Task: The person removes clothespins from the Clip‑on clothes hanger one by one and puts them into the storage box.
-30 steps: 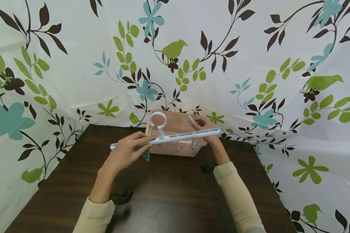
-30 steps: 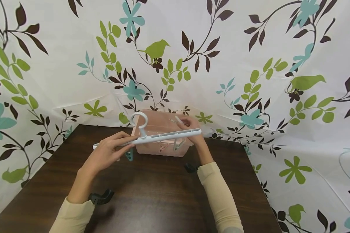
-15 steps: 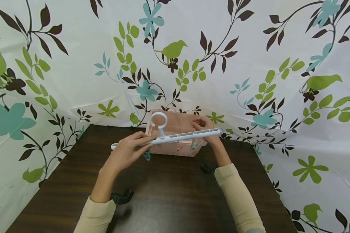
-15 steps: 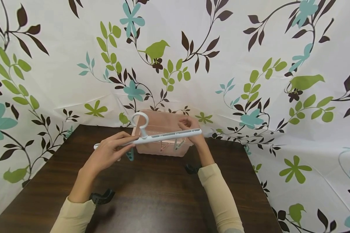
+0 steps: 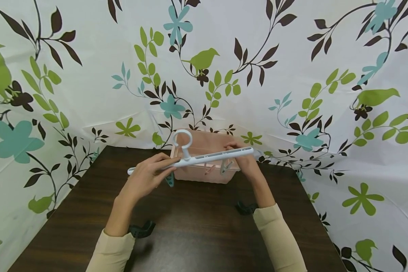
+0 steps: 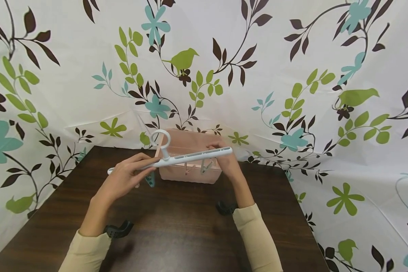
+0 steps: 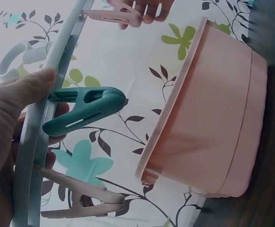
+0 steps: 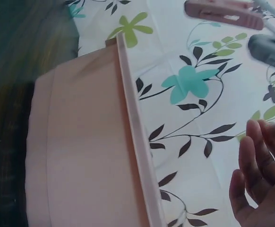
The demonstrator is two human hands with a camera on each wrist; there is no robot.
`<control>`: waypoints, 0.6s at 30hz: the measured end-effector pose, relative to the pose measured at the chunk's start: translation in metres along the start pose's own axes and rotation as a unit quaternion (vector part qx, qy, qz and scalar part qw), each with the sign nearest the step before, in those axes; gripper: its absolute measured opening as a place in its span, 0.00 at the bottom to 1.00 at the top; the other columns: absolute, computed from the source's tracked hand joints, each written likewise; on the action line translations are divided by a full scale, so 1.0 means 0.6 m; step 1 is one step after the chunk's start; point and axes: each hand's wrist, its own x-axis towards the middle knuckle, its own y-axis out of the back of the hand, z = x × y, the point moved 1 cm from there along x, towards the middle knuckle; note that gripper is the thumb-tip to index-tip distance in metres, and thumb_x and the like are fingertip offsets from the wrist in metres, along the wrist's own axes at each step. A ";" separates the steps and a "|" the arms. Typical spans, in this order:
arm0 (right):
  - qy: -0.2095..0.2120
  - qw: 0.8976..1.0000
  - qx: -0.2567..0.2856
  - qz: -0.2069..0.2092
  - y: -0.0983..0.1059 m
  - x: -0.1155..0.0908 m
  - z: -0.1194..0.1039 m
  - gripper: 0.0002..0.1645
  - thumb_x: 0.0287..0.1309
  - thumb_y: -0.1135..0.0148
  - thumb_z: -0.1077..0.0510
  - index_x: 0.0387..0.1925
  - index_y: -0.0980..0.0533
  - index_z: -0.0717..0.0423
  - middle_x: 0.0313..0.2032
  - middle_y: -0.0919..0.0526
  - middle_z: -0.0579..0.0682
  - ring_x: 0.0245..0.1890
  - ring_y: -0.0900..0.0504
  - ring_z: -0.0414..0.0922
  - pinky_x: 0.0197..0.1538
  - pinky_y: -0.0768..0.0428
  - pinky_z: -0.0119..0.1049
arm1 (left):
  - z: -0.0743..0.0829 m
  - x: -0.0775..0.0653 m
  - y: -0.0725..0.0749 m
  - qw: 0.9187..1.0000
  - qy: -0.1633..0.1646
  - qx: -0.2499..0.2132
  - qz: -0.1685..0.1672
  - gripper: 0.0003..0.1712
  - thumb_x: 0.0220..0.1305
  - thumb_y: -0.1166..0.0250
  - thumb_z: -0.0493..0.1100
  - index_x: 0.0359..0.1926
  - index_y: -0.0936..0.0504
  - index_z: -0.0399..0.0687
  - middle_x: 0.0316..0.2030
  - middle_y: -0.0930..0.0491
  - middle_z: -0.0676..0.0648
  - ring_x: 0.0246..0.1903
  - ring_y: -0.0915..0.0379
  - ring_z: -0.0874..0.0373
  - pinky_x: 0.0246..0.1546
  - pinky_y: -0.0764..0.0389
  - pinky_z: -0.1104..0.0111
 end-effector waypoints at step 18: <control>0.050 0.992 0.035 -0.114 0.000 -0.055 0.010 0.23 0.78 0.44 0.64 0.69 0.26 0.64 0.57 0.17 0.62 0.57 0.16 0.40 0.58 0.18 0.36 | -0.007 -0.004 0.008 1.000 0.024 0.003 0.002 0.26 0.71 0.26 0.45 0.68 0.14 0.64 0.48 0.16 0.53 0.26 0.31 0.67 0.24 0.28 0.70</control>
